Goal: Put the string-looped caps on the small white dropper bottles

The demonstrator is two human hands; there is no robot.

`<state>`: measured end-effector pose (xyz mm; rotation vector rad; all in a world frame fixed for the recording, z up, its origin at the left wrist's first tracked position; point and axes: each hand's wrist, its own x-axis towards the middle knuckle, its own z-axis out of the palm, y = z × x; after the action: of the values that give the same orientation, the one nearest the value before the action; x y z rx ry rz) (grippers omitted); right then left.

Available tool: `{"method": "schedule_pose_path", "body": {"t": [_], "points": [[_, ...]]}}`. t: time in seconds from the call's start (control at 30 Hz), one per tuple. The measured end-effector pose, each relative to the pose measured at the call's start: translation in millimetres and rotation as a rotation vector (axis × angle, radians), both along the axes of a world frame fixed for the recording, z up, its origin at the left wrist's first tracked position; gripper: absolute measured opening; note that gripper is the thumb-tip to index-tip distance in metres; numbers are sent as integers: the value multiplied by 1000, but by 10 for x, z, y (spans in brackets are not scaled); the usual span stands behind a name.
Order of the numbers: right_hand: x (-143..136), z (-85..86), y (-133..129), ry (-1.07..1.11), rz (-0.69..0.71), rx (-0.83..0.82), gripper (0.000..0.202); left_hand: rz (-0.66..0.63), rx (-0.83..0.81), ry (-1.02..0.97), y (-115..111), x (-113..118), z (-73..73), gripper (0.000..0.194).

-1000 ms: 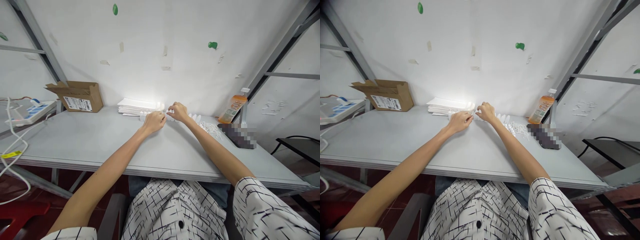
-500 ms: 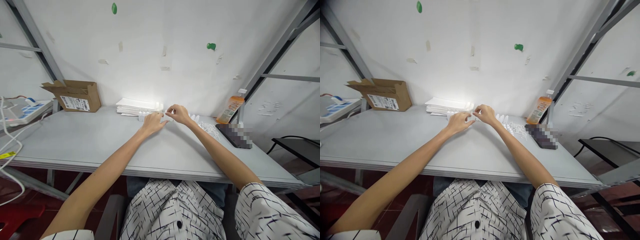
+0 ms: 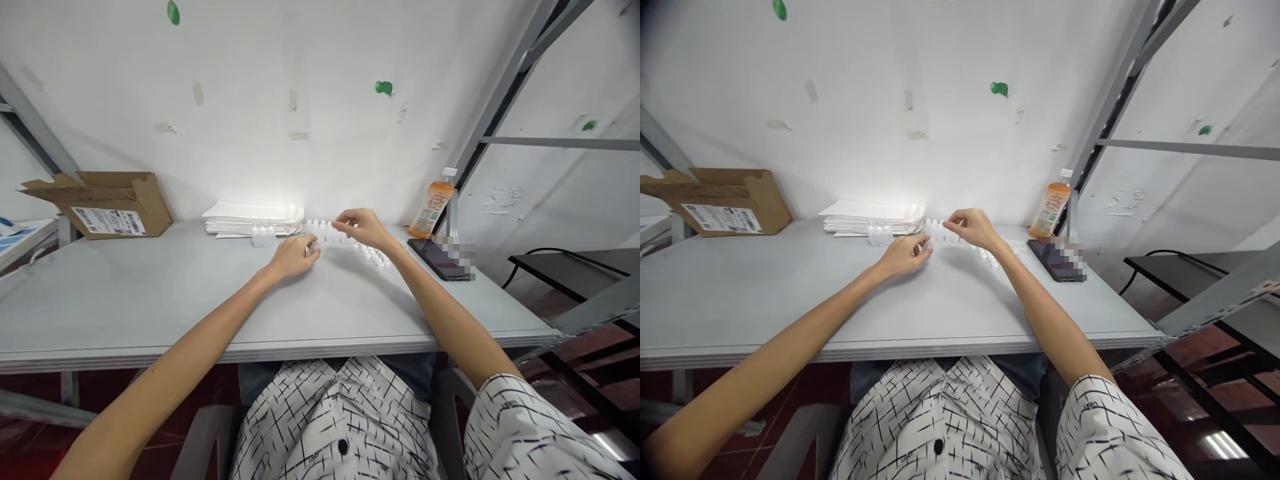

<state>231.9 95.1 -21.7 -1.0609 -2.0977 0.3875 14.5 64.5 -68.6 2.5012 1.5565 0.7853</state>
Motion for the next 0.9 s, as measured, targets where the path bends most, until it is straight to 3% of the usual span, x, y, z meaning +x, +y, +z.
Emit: {"method": "schedule_pose_path", "body": {"t": [0.07,0.13,0.33,0.6,0.9], "points": [[220,39,87,-126,-172,121,22,3,0,13,9,-20,-9,34],[465,66,180,-212,-342,142,19,8,-5,25,7,-32,-3,36],[989,0,368,-434,-712,-56,16,32,-6,86,-24,-56,75,40],[1112,-117,426,-677,-745,-325,19,28,-13,123,-43,-71,114,42],[1125,-120,413,-665,-703,-337,22,17,-7,126,-39,-78,107,41]]}}
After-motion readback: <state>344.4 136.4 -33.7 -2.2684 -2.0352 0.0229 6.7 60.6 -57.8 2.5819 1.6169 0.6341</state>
